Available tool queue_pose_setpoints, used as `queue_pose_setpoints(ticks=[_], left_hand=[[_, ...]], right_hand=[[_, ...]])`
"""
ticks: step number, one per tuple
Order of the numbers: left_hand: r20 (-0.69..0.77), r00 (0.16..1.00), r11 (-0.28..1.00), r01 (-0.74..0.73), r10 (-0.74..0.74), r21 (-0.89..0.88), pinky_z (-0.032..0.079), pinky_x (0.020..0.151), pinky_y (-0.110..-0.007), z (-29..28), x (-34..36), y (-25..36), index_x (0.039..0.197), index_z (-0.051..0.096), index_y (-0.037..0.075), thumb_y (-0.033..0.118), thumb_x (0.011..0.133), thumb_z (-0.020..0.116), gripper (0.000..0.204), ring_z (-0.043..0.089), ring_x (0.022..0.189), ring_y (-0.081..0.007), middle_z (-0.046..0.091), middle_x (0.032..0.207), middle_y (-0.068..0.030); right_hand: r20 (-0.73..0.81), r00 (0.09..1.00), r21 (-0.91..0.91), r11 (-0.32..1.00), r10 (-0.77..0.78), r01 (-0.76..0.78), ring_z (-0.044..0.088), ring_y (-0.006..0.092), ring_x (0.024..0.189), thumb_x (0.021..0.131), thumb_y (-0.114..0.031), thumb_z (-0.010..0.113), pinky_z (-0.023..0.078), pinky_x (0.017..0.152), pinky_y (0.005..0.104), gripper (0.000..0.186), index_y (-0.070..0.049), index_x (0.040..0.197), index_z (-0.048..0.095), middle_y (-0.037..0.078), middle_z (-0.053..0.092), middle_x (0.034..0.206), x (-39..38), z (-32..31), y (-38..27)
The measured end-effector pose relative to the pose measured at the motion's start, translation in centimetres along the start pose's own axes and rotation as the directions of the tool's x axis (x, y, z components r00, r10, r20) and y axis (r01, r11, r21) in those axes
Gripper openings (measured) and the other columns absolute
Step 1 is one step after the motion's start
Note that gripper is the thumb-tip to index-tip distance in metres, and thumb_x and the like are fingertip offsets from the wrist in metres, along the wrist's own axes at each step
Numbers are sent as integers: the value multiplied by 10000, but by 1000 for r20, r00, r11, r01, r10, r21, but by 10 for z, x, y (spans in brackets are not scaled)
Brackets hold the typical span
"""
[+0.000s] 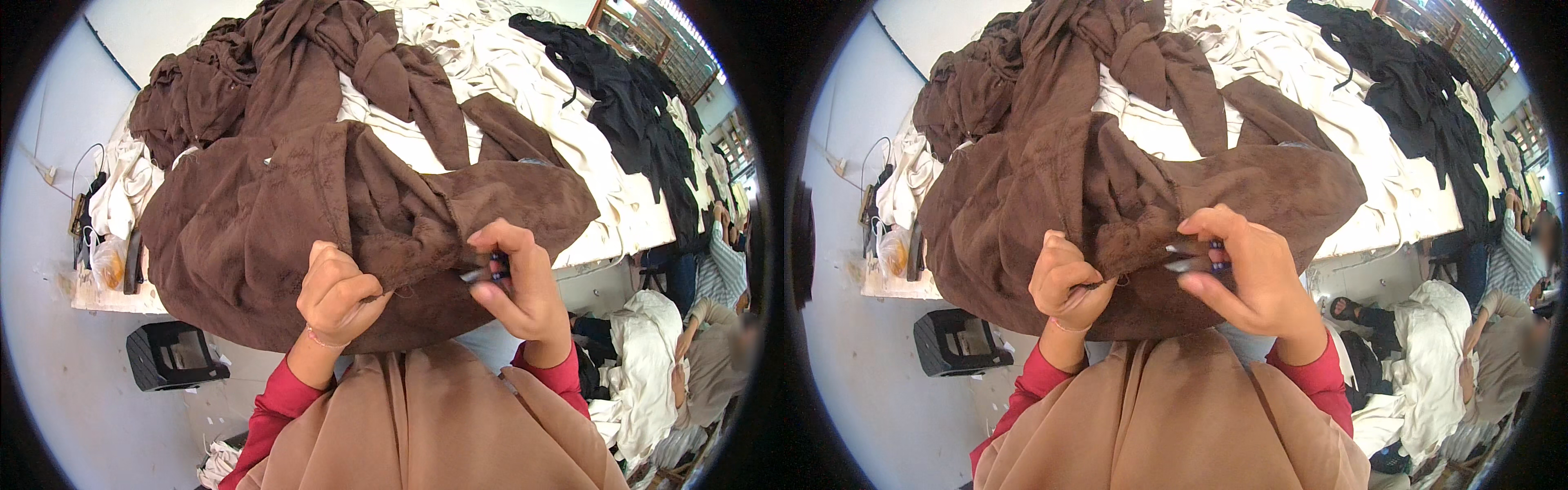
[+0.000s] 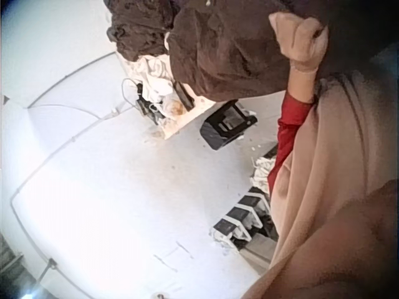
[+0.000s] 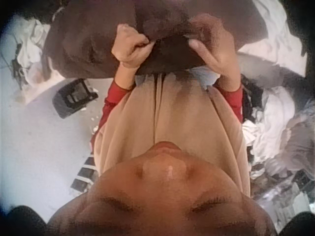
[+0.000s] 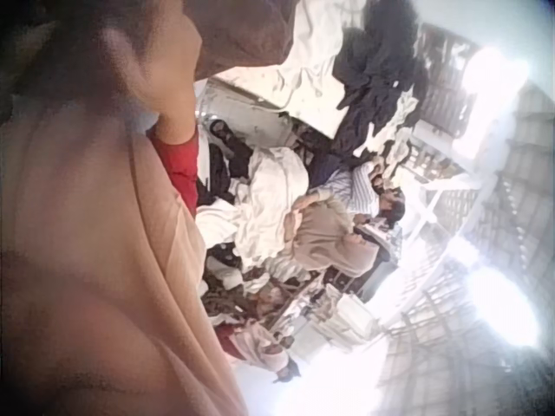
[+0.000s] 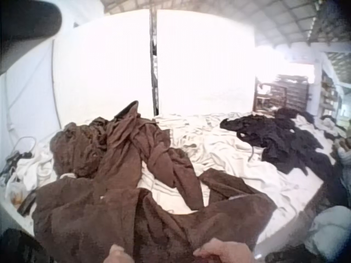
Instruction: The person uses a small blade to cut and remove loose threads and lint from a brown garment. They repeatedly inspect the fabric, pick at protruding fibers, and trim them with the tool while holding the garment in both hands.
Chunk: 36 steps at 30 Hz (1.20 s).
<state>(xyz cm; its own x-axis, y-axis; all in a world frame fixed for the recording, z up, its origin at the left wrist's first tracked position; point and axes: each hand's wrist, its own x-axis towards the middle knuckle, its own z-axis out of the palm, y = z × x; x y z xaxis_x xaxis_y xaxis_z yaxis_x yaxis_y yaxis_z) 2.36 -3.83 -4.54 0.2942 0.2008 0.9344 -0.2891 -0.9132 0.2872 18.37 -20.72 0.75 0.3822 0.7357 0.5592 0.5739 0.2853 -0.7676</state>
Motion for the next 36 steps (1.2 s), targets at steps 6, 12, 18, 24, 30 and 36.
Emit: queue_pose_setpoints(ticks=[6,12,18,24,30,36], left_hand=[[13,1000,1000,3,-3,14,369,596,-346,-2,2,2,760,627,98,-48,468,860,401,493,599,-192,490,706,-9],[11,1000,1000,9,-9,26,378,605,-358,-2,1,3,762,628,95,-45,469,860,398,496,600,-196,493,710,-16],[11,1000,1000,13,-13,3,375,606,-355,-2,0,2,752,625,92,-39,444,847,402,497,600,-200,493,709,-17],[48,999,1000,9,-9,2,365,647,-363,-5,-1,2,767,598,103,-59,523,836,377,480,611,-184,497,716,-19],[7,1000,1000,15,-15,25,368,600,-348,-3,2,2,731,615,94,-42,452,844,386,493,594,-199,489,698,-15],[35,999,1000,7,-8,22,371,590,-346,-5,4,3,735,617,91,-32,450,850,388,489,596,-198,487,691,-14]], right_hand=[[145,936,-547,762,-322,347,566,180,628,735,-169,826,393,549,312,367,-150,1091,740,14,643,844,-4,8,10],[154,909,-609,687,-388,397,553,146,598,711,-178,841,338,519,299,364,-185,1068,773,0,653,828,-6,10,7],[172,893,-630,650,-417,425,549,129,600,730,-173,794,353,521,293,317,-214,1043,773,-27,652,821,-2,10,9],[37,952,-396,871,-303,292,528,142,564,630,-159,805,327,508,308,372,-190,1000,779,-20,590,725,0,16,10],[192,904,-112,907,-381,406,490,144,504,607,-224,848,286,495,309,254,-163,845,783,-33,513,587,7,9,13],[158,952,-293,908,-261,298,422,151,460,706,-232,852,254,494,325,257,-158,945,795,-23,441,541,11,14,5]])
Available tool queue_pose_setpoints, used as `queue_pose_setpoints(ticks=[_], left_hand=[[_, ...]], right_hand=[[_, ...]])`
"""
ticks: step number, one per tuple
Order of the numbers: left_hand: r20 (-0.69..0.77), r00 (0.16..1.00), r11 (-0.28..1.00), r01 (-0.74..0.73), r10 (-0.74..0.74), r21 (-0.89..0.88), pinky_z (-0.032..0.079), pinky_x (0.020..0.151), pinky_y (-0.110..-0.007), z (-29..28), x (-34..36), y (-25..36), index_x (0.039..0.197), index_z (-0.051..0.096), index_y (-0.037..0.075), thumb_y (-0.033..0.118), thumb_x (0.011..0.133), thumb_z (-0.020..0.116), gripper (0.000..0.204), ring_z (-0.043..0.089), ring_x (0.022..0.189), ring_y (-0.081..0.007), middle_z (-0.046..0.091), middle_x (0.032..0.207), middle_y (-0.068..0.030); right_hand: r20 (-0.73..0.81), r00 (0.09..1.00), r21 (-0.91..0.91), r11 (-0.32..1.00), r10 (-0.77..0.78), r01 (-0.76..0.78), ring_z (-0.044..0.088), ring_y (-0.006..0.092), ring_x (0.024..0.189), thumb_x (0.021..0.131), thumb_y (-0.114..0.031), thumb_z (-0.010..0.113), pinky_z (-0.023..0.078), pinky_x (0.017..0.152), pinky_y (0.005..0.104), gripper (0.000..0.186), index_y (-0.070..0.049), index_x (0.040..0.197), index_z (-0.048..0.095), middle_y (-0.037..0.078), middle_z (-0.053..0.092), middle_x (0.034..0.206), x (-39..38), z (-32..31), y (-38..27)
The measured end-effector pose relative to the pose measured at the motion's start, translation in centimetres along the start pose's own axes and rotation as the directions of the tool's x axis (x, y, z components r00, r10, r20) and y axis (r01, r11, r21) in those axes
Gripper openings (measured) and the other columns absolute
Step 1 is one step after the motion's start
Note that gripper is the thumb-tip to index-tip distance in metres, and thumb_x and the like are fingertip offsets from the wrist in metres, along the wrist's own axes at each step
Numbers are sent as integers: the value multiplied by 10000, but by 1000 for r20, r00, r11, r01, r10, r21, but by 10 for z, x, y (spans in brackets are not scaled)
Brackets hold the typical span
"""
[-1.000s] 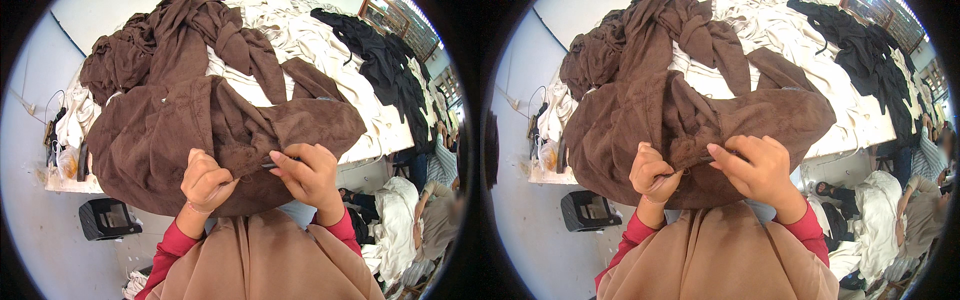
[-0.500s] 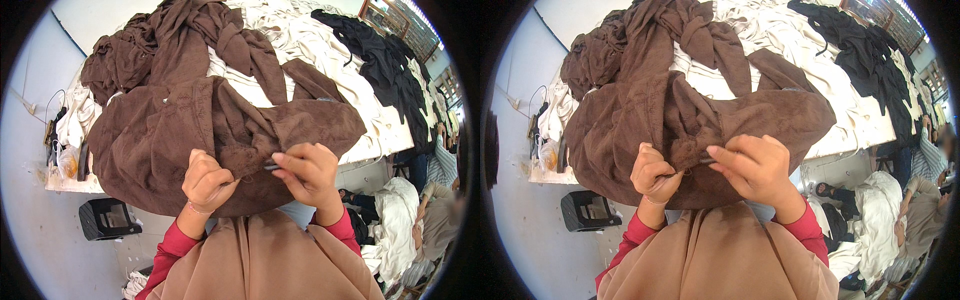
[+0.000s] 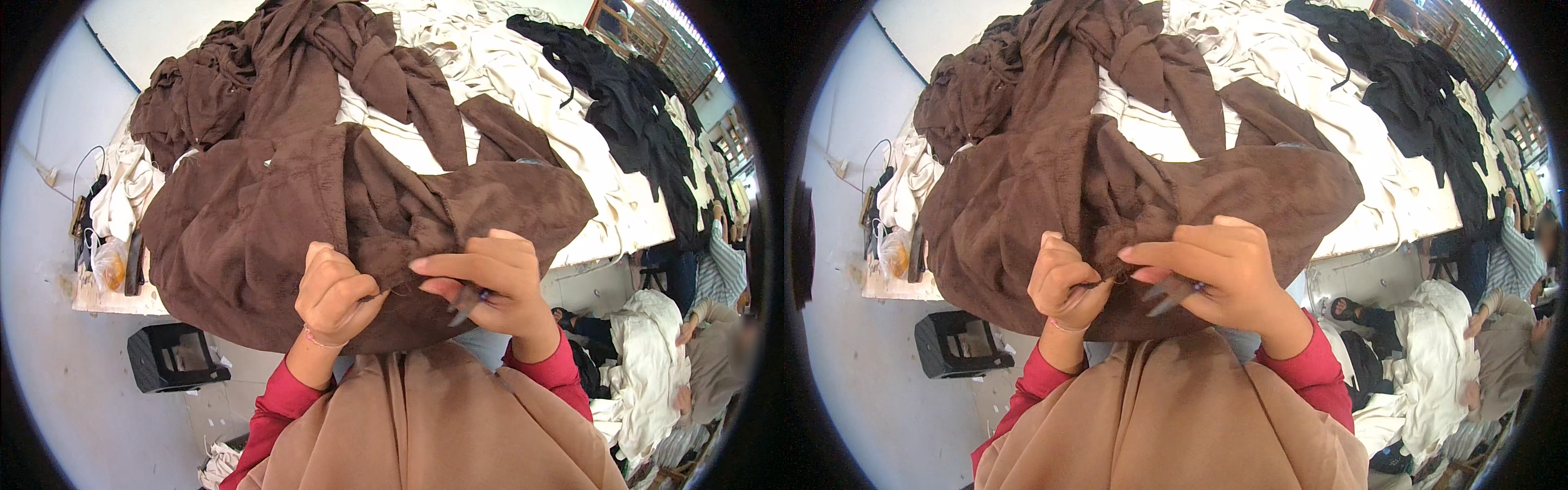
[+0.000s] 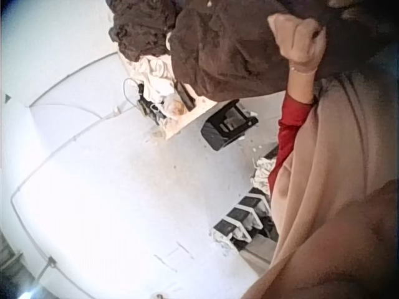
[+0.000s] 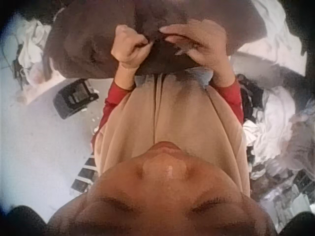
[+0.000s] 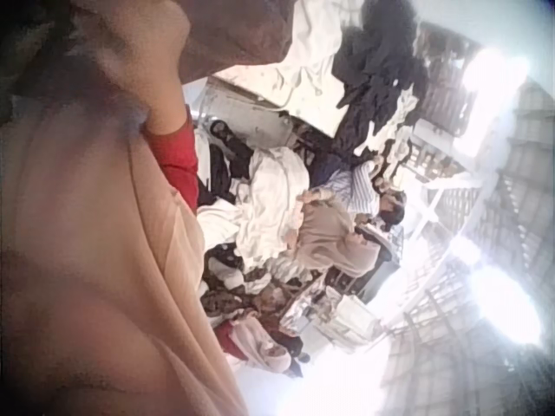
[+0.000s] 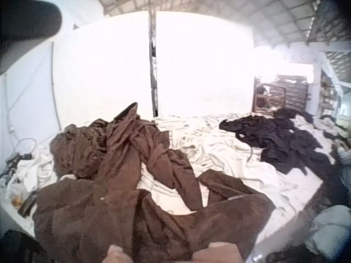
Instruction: The person uses a small blade to cut and remove loose threads and lint from a brown garment. They repeatedly inspect the fabric, pick at protruding fibers, and trim them with the tool while holding the garment in both hands.
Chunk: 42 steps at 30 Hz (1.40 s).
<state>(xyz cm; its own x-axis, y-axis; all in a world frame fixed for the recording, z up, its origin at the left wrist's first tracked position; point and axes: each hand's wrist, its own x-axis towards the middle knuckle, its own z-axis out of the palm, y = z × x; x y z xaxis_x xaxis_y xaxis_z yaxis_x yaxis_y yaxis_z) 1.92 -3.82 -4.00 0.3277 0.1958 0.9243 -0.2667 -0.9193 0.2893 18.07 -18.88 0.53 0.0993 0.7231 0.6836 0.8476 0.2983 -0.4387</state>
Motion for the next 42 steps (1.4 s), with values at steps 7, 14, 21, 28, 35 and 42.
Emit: queue_pose_setpoints(ticks=[7,14,21,28,35,42], left_hand=[[-5,999,999,-39,39,1,377,595,-349,0,1,-1,738,610,92,-24,440,848,398,494,601,-199,492,691,-14],[1,999,999,-38,38,-3,375,592,-352,-2,0,0,721,611,95,-16,440,851,385,502,610,-193,493,689,-6],[-2,999,999,-40,40,-9,377,591,-351,-1,0,0,717,611,99,-5,443,865,388,509,616,-191,498,693,-3],[28,999,999,-41,42,-8,365,649,-374,-3,-5,-1,773,592,98,2,510,887,407,496,648,-197,510,732,-12],[19,999,999,-44,44,-3,366,653,-373,-3,-5,-1,776,592,99,-10,508,880,408,495,649,-192,509,731,-10],[32,999,999,-43,43,-13,372,660,-378,-4,-5,-1,774,591,98,-16,519,875,398,494,651,-192,512,743,-12]], right_hand=[[70,997,146,989,-45,35,475,183,489,628,-98,795,298,509,335,239,-114,862,746,-4,572,603,10,-1,-2],[-2,981,84,978,191,-191,605,187,651,793,-182,762,399,576,315,190,-104,946,682,9,654,860,0,-14,-7],[53,995,-268,959,-85,96,574,172,610,732,-256,828,358,526,317,353,-126,1043,726,0,660,816,-3,-9,-2],[26,992,-274,954,-123,126,575,149,604,732,-254,829,354,516,306,293,-145,992,751,-18,641,783,-1,-7,-2],[16,990,-306,942,-140,138,571,120,601,745,-251,828,369,512,286,278,-179,998,739,-46,624,784,-1,-10,2],[17,990,-272,952,-140,140,570,141,604,716,-250,835,331,518,305,303,-144,993,770,-18,655,770,-1,-6,2]])
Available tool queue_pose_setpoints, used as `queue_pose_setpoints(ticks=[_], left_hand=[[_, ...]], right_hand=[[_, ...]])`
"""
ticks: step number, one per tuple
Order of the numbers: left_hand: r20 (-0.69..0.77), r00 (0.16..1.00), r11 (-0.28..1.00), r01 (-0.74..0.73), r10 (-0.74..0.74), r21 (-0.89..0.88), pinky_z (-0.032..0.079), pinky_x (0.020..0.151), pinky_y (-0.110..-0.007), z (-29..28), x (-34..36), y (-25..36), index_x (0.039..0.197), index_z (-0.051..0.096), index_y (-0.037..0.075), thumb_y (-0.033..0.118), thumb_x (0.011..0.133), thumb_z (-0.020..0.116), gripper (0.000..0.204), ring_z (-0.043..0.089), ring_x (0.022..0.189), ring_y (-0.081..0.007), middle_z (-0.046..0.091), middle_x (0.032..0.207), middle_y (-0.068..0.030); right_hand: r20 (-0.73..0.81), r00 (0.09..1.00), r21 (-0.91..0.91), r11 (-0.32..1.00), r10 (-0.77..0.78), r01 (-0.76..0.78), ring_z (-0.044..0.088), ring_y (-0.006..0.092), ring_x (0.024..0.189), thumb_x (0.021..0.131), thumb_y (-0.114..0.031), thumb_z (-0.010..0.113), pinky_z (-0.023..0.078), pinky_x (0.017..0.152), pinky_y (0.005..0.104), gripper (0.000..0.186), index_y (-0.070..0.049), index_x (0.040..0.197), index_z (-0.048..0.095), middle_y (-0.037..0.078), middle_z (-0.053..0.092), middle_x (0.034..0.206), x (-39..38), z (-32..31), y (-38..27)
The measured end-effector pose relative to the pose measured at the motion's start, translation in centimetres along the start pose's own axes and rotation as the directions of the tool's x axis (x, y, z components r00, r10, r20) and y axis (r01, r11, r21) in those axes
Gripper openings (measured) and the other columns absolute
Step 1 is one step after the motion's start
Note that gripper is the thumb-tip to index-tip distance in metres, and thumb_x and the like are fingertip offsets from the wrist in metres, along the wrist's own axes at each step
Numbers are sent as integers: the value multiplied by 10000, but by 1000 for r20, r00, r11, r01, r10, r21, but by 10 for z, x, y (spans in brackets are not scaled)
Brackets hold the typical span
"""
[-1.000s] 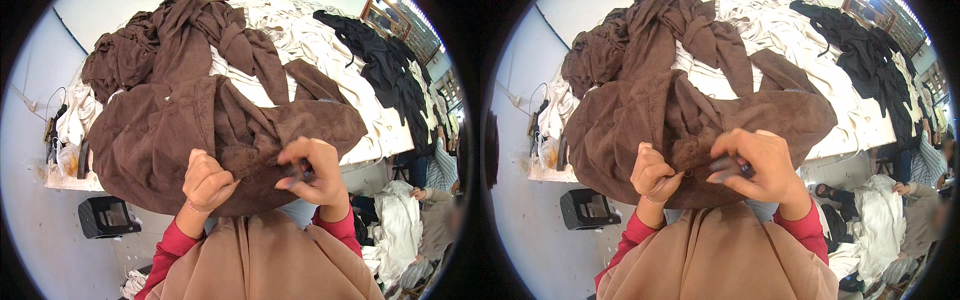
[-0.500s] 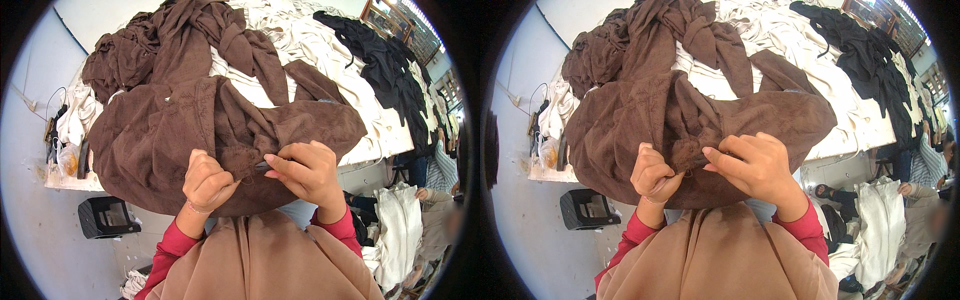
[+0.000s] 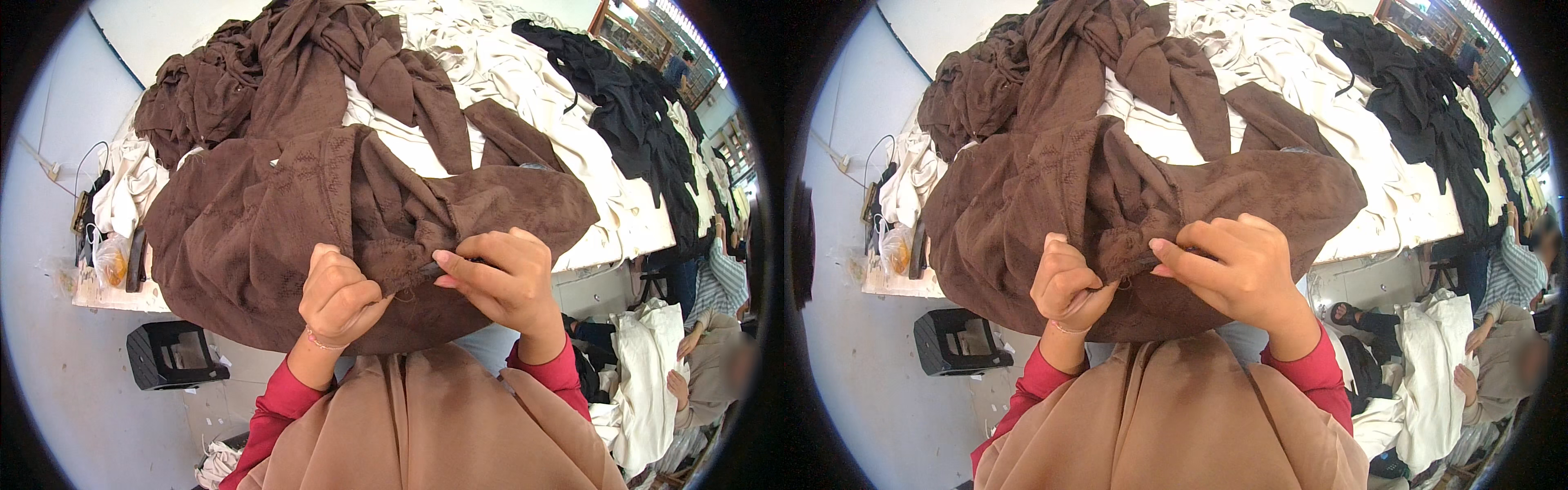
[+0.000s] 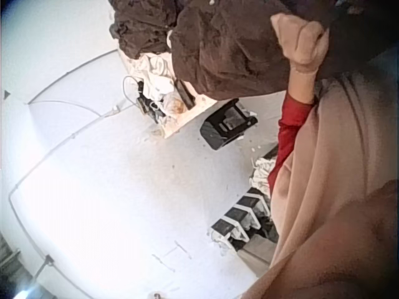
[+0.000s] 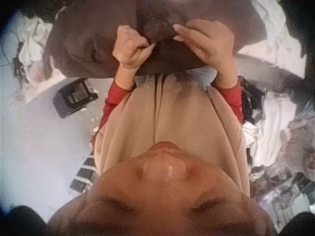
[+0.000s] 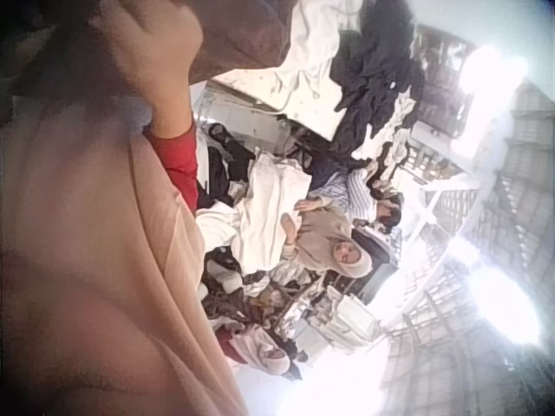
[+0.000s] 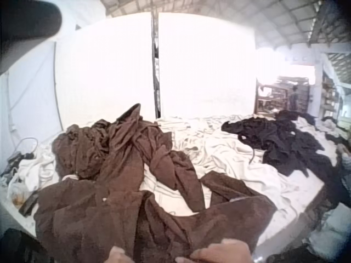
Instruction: The person uses a small blade to cut and remove loose threads and lint from a brown garment. They repeatedly inspect the fabric, pick at protruding fibers, and trim them with the tool while holding the garment in both hands.
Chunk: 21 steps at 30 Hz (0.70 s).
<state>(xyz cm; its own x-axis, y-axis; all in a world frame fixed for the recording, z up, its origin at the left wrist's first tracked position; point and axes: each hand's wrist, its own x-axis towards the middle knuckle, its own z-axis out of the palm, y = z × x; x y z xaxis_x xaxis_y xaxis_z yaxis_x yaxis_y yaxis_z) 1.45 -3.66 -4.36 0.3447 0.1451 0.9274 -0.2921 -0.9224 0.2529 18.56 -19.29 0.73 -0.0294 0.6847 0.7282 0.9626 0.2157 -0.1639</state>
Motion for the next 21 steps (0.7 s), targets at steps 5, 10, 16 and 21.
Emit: queue_pose_setpoints(ticks=[5,10,16,21], left_hand=[[-22,1000,1000,1,-1,3,384,626,-362,1,1,0,740,602,98,-6,463,871,400,499,630,-191,498,718,-9],[-2,1000,1000,6,-6,0,380,666,-383,0,1,0,776,592,97,-15,519,879,401,492,652,-196,507,741,-15],[0,1000,1000,3,-3,-7,386,668,-384,0,1,0,780,591,94,-17,511,878,408,492,653,-198,506,740,-19],[-5,1000,1000,1,-2,-7,388,666,-382,1,3,0,781,589,95,-16,515,879,409,493,654,-198,504,739,-18]], right_hand=[[3,1000,-36,999,-30,30,564,122,596,731,-256,832,335,512,294,275,-172,983,760,-37,641,772,0,1,-1],[0,999,-42,998,-41,41,572,124,602,716,-271,840,326,521,292,312,-173,1001,761,-34,656,776,0,-3,-2],[14,997,-49,996,-74,75,550,108,589,693,-302,853,323,526,280,356,-197,1018,752,-53,658,794,-1,-3,-10],[29,985,-137,975,-171,173,525,93,577,689,-320,851,304,520,279,350,-194,1000,754,-58,657,796,0,-3,-9]])
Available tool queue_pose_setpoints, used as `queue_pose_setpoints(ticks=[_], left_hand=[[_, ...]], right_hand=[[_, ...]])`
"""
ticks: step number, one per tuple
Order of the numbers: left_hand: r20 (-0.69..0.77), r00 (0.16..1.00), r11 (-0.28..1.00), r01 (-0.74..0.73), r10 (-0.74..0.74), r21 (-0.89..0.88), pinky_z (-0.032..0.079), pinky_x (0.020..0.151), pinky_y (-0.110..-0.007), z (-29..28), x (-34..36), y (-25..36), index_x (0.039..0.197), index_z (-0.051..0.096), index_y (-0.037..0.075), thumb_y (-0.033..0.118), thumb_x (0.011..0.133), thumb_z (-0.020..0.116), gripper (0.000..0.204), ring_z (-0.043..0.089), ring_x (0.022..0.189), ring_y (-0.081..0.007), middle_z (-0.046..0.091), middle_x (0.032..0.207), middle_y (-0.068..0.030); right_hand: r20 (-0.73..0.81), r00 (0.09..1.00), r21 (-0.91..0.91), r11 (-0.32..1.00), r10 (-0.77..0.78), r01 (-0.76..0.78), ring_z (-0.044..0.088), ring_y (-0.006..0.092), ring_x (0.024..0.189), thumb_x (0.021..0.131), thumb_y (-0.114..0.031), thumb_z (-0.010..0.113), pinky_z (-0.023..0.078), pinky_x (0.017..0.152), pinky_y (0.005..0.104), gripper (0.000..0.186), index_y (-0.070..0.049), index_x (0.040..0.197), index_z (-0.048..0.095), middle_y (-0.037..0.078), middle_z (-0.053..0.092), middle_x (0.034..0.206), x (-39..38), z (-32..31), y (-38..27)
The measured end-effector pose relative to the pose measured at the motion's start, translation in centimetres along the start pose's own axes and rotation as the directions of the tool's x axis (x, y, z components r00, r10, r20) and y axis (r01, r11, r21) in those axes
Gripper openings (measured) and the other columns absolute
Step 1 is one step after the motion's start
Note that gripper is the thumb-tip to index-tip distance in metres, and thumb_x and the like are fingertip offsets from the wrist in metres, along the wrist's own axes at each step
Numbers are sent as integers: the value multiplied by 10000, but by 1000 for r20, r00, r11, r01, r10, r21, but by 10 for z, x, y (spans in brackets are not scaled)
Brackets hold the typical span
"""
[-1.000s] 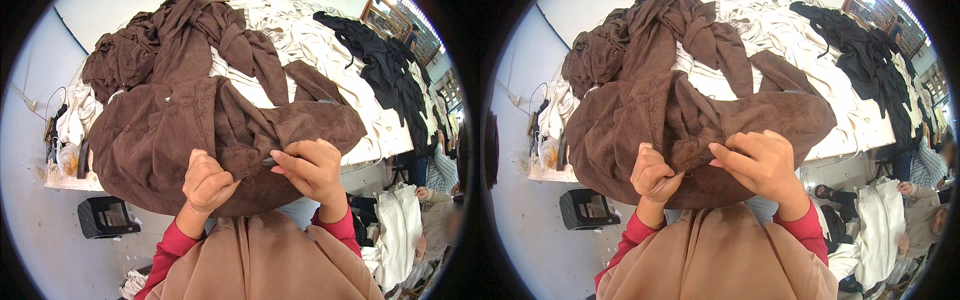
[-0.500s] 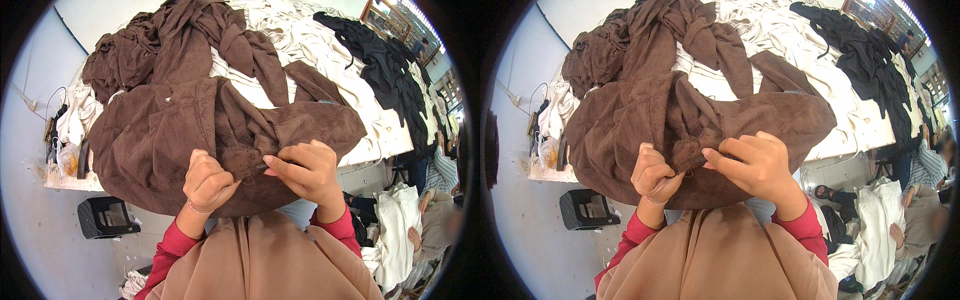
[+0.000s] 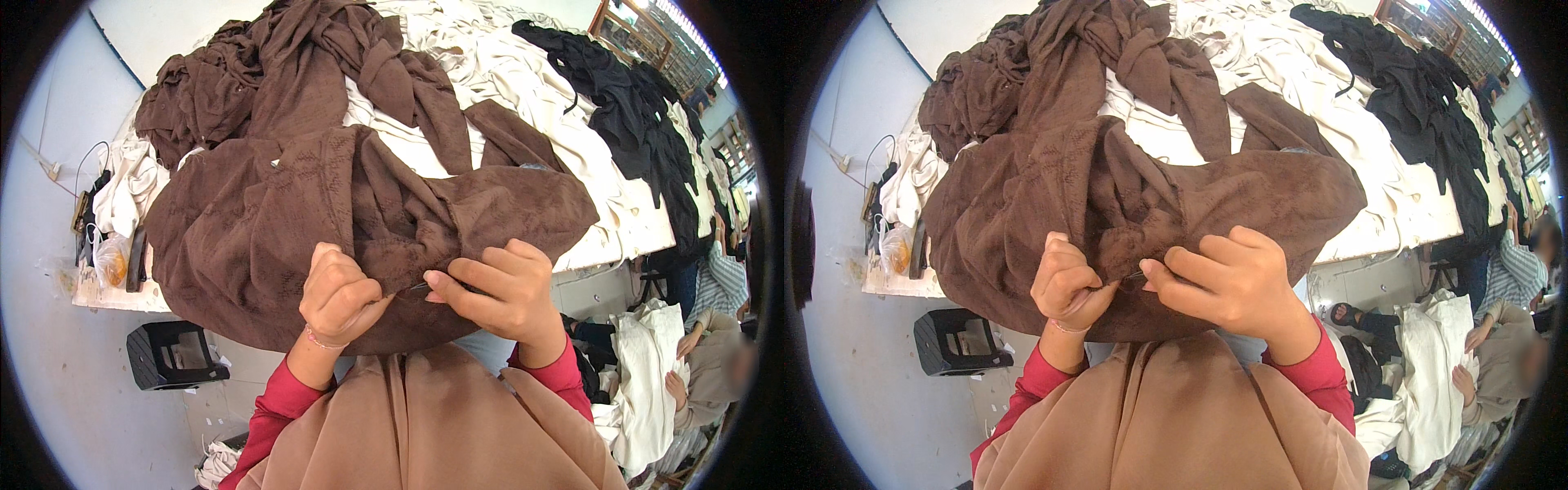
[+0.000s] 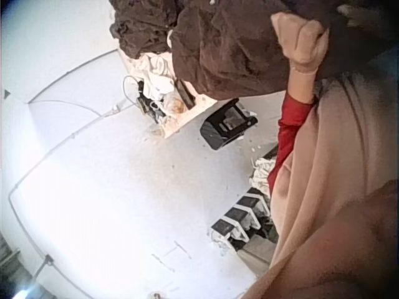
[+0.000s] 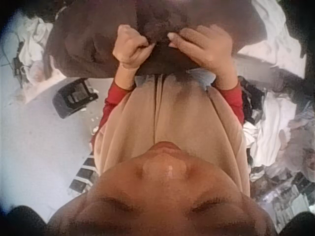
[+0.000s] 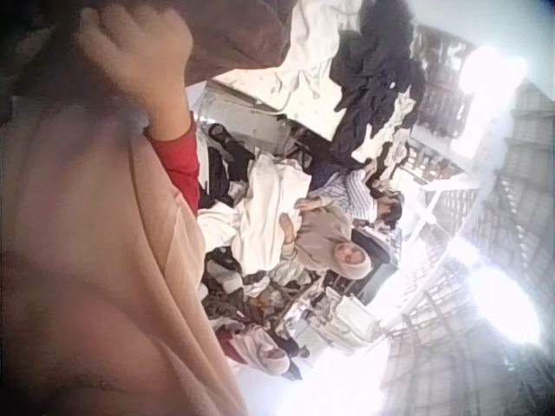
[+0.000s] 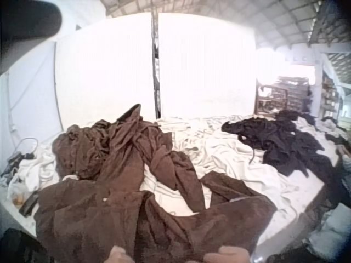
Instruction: The person uses a small blade to cut and remove loose threads and lint from a brown garment. They repeatedly inspect the fabric, pick at protruding fibers, and trim them with the tool while holding the garment in both hands.
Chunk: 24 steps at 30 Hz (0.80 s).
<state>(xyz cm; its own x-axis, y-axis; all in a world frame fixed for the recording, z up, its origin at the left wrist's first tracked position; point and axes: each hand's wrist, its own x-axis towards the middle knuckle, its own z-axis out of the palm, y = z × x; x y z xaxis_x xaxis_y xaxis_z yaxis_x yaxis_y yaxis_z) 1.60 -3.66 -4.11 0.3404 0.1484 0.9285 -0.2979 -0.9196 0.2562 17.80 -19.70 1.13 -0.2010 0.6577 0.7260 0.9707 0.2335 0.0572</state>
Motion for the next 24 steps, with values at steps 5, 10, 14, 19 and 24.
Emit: queue_pose_setpoints(ticks=[5,10,14,19,24], left_hand=[[-25,1000,1000,-7,7,-1,391,599,-353,1,1,0,736,604,92,-2,447,875,407,510,611,-192,496,697,-9],[-30,1000,1000,-4,4,-3,388,599,-354,3,0,1,748,600,93,-6,451,869,413,513,613,-192,501,695,-9],[-20,1000,1000,-12,12,-29,384,593,-356,2,0,0,753,595,94,-13,460,865,413,514,613,-198,505,692,-7],[-1,1000,1000,-17,17,7,382,606,-365,-2,-1,0,774,583,97,-10,489,880,426,509,622,-207,510,709,-11],[37,999,999,-37,37,-4,385,640,-384,-3,-1,1,807,559,101,-3,530,915,463,501,646,-218,510,739,-23]], right_hand=[[-4,996,158,983,93,-91,508,92,588,711,-331,825,328,511,273,402,-204,1083,743,-73,600,797,4,-3,2],[62,991,132,983,122,-130,404,107,518,684,-359,853,248,511,309,425,-189,1067,784,-48,413,614,5,14,-10],[19,996,400,912,91,-91,443,114,510,678,-350,859,257,503,311,295,-179,908,787,-48,447,600,3,15,2],[76,996,814,574,40,-85,543,144,556,694,-347,852,287,503,321,226,-166,744,727,-34,526,627,2,-11,14],[187,913,291,867,362,-403,568,214,623,774,-365,808,394,551,345,415,-161,1110,676,42,596,892,8,-12,-1]])
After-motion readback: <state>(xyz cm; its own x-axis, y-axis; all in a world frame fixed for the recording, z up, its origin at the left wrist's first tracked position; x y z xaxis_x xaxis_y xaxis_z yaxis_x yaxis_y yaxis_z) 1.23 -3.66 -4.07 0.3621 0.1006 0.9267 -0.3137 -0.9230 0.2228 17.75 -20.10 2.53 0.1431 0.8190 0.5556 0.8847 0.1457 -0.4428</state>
